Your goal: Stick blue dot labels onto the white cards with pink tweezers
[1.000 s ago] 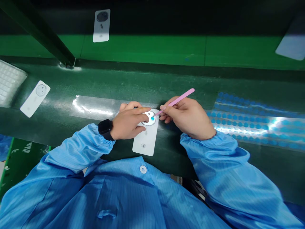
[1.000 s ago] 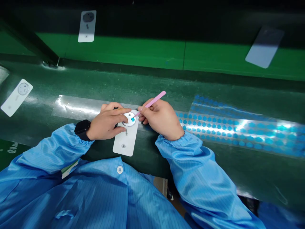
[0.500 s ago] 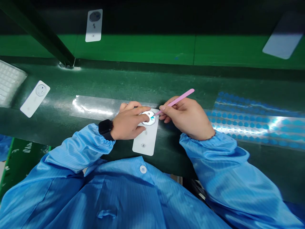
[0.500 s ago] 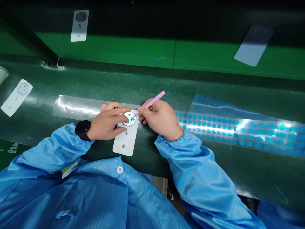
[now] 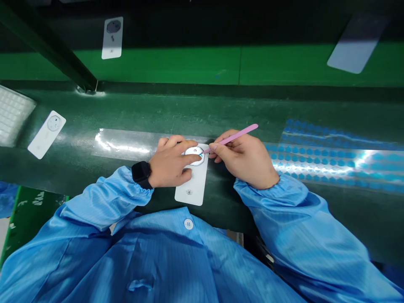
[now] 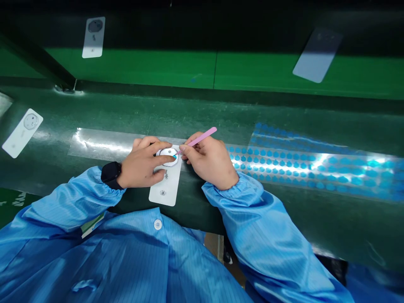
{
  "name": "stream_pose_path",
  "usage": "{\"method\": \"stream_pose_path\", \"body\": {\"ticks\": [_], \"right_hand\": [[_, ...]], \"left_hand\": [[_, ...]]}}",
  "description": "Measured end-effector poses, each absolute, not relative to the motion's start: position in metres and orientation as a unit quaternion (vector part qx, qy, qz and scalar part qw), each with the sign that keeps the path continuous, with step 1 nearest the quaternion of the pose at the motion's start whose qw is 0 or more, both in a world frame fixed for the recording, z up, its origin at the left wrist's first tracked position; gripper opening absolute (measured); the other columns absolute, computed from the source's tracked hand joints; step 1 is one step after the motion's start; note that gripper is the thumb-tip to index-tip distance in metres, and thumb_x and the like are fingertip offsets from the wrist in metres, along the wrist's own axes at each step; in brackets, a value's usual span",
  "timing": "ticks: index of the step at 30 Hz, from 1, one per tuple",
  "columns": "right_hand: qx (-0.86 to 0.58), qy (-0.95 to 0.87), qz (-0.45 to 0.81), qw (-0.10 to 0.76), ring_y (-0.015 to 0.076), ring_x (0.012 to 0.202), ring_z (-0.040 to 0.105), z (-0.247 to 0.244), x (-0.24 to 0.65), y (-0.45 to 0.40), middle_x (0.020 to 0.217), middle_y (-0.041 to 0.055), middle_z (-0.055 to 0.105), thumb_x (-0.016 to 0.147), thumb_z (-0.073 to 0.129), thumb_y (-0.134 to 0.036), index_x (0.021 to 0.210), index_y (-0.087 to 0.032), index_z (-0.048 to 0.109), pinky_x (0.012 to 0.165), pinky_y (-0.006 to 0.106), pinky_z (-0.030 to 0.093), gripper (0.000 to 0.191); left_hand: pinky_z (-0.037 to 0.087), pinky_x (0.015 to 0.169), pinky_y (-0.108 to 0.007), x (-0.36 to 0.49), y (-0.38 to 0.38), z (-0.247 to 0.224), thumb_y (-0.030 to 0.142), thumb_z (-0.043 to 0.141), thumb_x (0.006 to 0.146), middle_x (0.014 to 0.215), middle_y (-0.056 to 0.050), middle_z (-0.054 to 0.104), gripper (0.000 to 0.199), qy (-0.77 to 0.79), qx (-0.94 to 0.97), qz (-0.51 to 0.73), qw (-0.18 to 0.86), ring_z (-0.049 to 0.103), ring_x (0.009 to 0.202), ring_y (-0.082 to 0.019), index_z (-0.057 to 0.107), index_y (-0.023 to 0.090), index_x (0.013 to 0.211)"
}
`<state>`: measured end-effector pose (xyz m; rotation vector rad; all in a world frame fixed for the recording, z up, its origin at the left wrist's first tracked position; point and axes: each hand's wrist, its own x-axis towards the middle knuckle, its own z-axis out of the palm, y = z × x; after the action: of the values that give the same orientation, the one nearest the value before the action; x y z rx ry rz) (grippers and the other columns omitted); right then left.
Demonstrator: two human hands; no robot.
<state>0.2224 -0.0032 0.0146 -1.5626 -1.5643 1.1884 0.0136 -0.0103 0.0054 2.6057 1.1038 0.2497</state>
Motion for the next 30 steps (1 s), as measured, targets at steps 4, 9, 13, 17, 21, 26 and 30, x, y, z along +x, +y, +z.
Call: {"method": "stream_pose_path", "body": {"ticks": [4, 9, 13, 17, 21, 26, 30], "right_hand": [[-0.573, -0.601, 0.442, 0.338, 0.0192, 0.053, 0.064, 0.01, 0.223, -0.006, 0.066, 0.0055, 0.069, 0.083, 0.068, -0.041, 0.076, -0.019, 0.061, 0.048, 0.029, 0.051, 0.024], [-0.559, -0.589, 0.438, 0.385, 0.0188, 0.054, 0.065, 0.008, 0.225, -0.01, 0.065, 0.0049, 0.068, 0.083, 0.068, -0.038, 0.078, -0.018, 0.061, 0.048, 0.028, 0.052, 0.022], [-0.549, -0.635, 0.399, 0.368, 0.018, 0.053, 0.063, 0.008, 0.226, -0.013, 0.065, 0.0044, 0.067, 0.085, 0.065, -0.034, 0.076, -0.018, 0.062, 0.046, 0.026, 0.049, 0.018], [-0.538, -0.692, 0.33, 0.35, 0.0167, 0.051, 0.061, 0.009, 0.227, -0.014, 0.065, 0.0028, 0.066, 0.087, 0.062, -0.03, 0.076, -0.019, 0.063, 0.047, 0.027, 0.045, 0.016], [-0.522, -0.72, 0.303, 0.341, 0.0161, 0.05, 0.059, 0.01, 0.228, -0.014, 0.063, 0.0018, 0.064, 0.087, 0.061, -0.027, 0.075, -0.019, 0.062, 0.045, 0.026, 0.041, 0.015], [-0.513, -0.731, 0.29, 0.346, 0.0154, 0.05, 0.058, 0.009, 0.228, -0.014, 0.064, 0.0014, 0.065, 0.089, 0.061, -0.027, 0.077, -0.02, 0.063, 0.046, 0.026, 0.041, 0.014], [-0.509, -0.737, 0.29, 0.337, 0.0156, 0.051, 0.058, 0.008, 0.228, -0.015, 0.065, 0.002, 0.065, 0.089, 0.06, -0.028, 0.076, -0.02, 0.062, 0.047, 0.026, 0.041, 0.016]], "left_hand": [[0.031, 0.086, -0.048, 0.014, -0.011, 0.005, 0.029, 0.059, 0.079, 0.133, -0.006, 0.057, 0.036, 0.389, 0.904, 0.091, 0.15, 0.042, 0.116, -0.031, 0.068, 0.029, 0.113], [0.032, 0.087, -0.048, 0.014, -0.011, 0.004, 0.028, 0.059, 0.077, 0.132, -0.006, 0.058, 0.036, 0.394, 0.902, 0.093, 0.152, 0.042, 0.117, -0.031, 0.069, 0.029, 0.111], [0.032, 0.087, -0.048, 0.015, -0.012, 0.004, 0.028, 0.06, 0.076, 0.132, -0.005, 0.058, 0.036, 0.395, 0.901, 0.098, 0.149, 0.043, 0.117, -0.031, 0.07, 0.029, 0.111], [0.032, 0.087, -0.048, 0.014, -0.012, 0.003, 0.027, 0.06, 0.076, 0.132, -0.005, 0.058, 0.036, 0.396, 0.901, 0.102, 0.148, 0.043, 0.116, -0.031, 0.069, 0.028, 0.111], [0.032, 0.086, -0.047, 0.014, -0.012, 0.003, 0.028, 0.06, 0.076, 0.132, -0.005, 0.058, 0.038, 0.396, 0.901, 0.103, 0.146, 0.043, 0.116, -0.031, 0.068, 0.028, 0.112], [0.032, 0.085, -0.047, 0.015, -0.012, 0.003, 0.028, 0.06, 0.075, 0.132, -0.005, 0.058, 0.039, 0.394, 0.902, 0.104, 0.142, 0.043, 0.116, -0.03, 0.067, 0.029, 0.114], [0.032, 0.086, -0.047, 0.015, -0.012, 0.003, 0.028, 0.06, 0.075, 0.132, -0.005, 0.058, 0.039, 0.397, 0.901, 0.103, 0.144, 0.043, 0.116, -0.03, 0.067, 0.029, 0.113]]}}
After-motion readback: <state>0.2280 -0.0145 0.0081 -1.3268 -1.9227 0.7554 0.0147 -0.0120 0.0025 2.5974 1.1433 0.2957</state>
